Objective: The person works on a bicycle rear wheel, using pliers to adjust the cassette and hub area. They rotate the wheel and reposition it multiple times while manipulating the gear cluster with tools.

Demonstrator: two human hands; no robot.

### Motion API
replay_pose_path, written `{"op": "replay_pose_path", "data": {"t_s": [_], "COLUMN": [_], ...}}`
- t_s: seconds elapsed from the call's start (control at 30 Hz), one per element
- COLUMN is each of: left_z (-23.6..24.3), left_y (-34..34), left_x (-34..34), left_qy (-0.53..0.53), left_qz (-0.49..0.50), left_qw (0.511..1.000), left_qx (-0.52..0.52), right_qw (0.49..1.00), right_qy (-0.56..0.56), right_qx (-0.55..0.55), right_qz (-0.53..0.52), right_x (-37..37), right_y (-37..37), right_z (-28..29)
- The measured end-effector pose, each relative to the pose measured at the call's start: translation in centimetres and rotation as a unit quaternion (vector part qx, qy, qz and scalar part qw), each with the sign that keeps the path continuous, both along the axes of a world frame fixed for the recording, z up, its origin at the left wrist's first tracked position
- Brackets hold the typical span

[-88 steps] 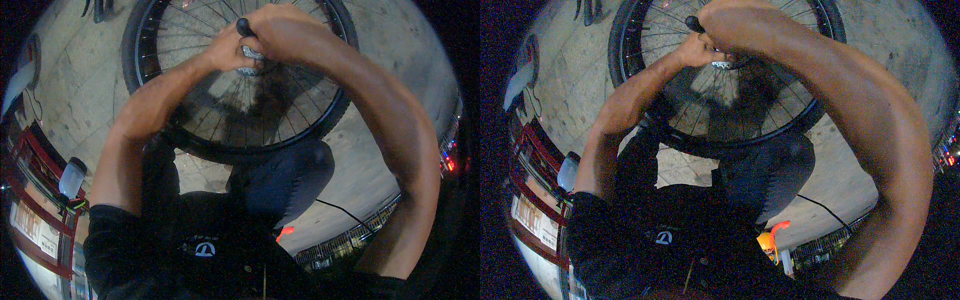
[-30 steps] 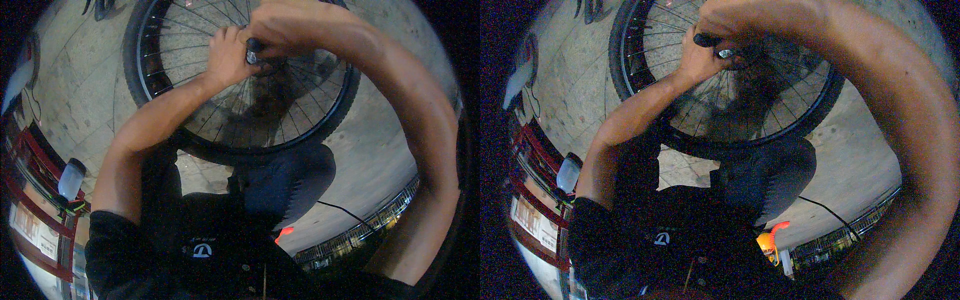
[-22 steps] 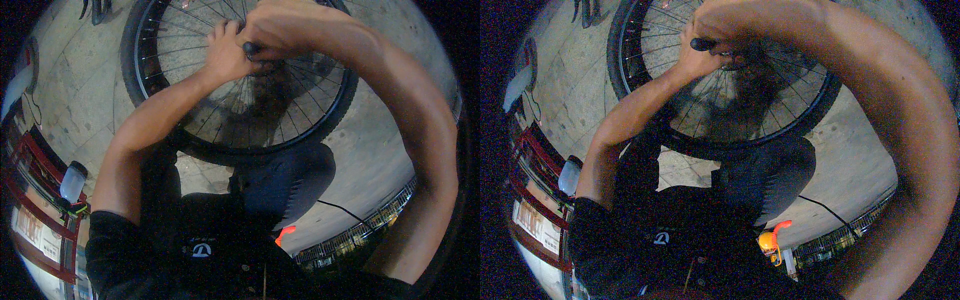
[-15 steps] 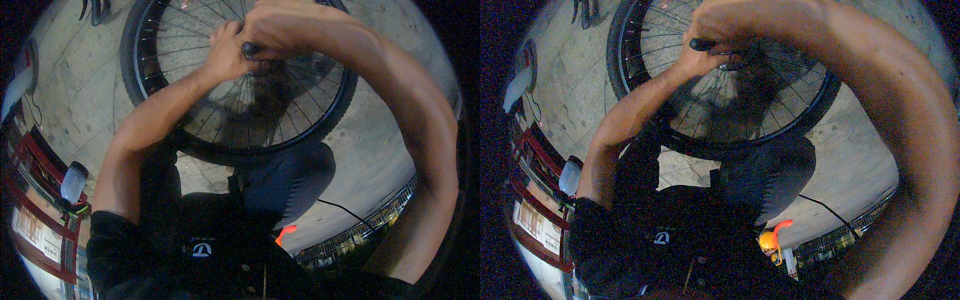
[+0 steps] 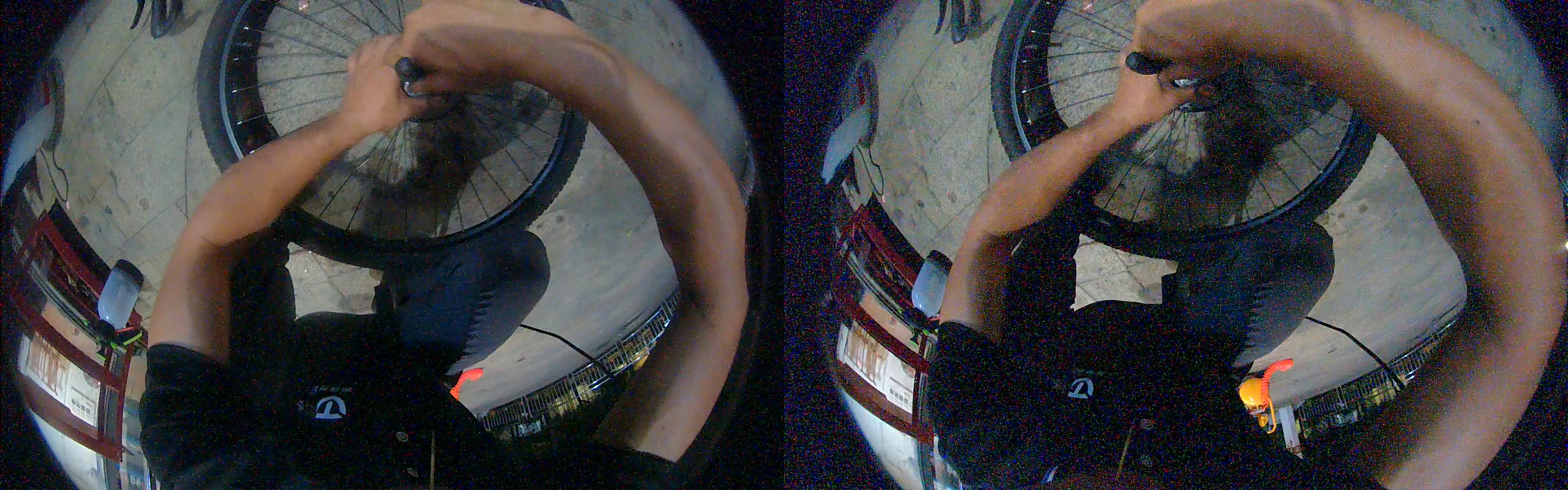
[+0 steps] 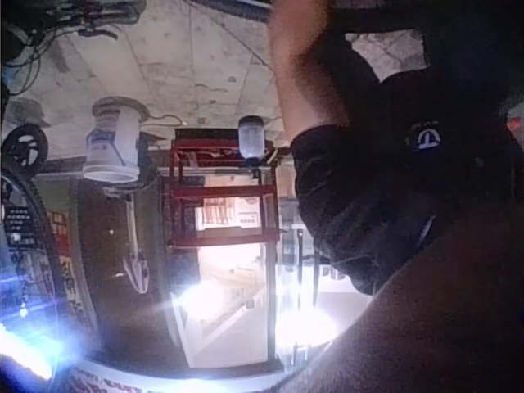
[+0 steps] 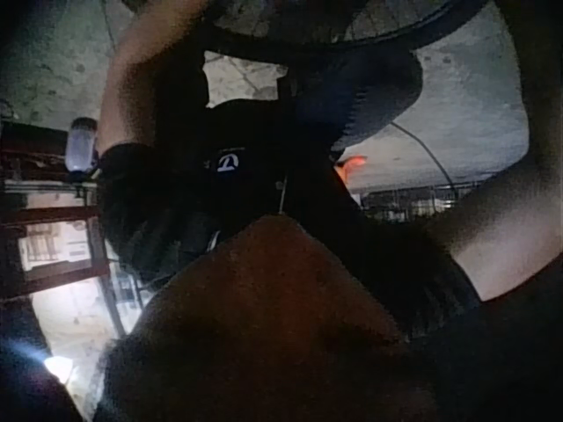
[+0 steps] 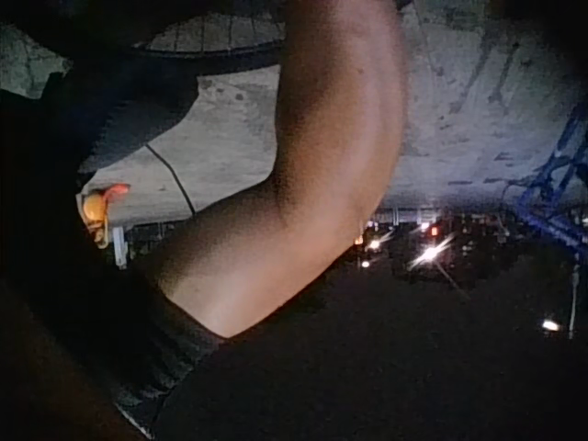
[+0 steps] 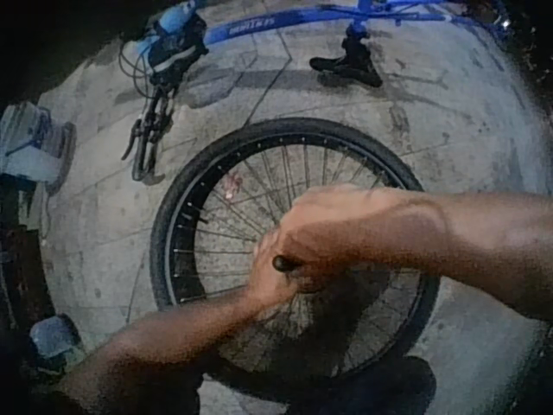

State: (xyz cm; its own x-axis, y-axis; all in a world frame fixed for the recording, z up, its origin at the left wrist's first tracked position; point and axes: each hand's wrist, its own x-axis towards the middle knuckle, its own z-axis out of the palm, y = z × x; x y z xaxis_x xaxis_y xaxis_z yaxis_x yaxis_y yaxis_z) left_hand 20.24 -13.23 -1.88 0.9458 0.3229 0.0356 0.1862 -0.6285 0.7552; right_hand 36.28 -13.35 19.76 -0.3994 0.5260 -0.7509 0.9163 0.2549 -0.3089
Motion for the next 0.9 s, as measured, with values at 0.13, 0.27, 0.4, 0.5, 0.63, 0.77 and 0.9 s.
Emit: {"op": "replay_pose_path", "data": {"t_s": [0.13, 0.27, 0.4, 0.5, 0.63, 0.77, 0.9], "left_z": [-0.2, -0.4, 0.7, 2.6, 2.4, 4.9, 2.9], "left_y": [1.6, 3.2, 3.3, 1.3, 1.7, 3.3, 3.9], "left_x": [0.3, 0.7, 1.0, 0.5, -0.3, -1.3, -0.3], "left_qy": [0.010, -0.011, -0.009, 0.035, 0.023, 0.177, -0.012], "left_qz": [-0.064, -0.121, -0.108, -0.021, -0.019, -0.038, -0.108], "left_qw": [0.997, 0.987, 0.993, 0.999, 0.999, 0.983, 0.993], "left_qx": [-0.045, -0.105, -0.035, -0.006, 0.013, -0.024, 0.041], "right_qw": [0.997, 0.996, 0.996, 0.997, 0.994, 0.997, 1.000], "right_qy": [-0.072, -0.066, -0.069, -0.075, -0.112, -0.057, -0.023], "right_qx": [0.002, 0.062, 0.065, 0.026, -0.001, 0.032, 0.018], "right_qz": [-0.012, 0.019, 0.006, 0.011, 0.008, 0.040, -0.002], "right_x": [-0.8, -0.6, -0.3, -0.8, -1.6, -0.2, 0.0], "right_y": [-0.3, -0.8, -1.4, -0.4, 0.1, -0.9, -0.5], "right_z": [-0.5, -3.0, -3.1, 0.5, -0.1, -0.8, -0.4]}}
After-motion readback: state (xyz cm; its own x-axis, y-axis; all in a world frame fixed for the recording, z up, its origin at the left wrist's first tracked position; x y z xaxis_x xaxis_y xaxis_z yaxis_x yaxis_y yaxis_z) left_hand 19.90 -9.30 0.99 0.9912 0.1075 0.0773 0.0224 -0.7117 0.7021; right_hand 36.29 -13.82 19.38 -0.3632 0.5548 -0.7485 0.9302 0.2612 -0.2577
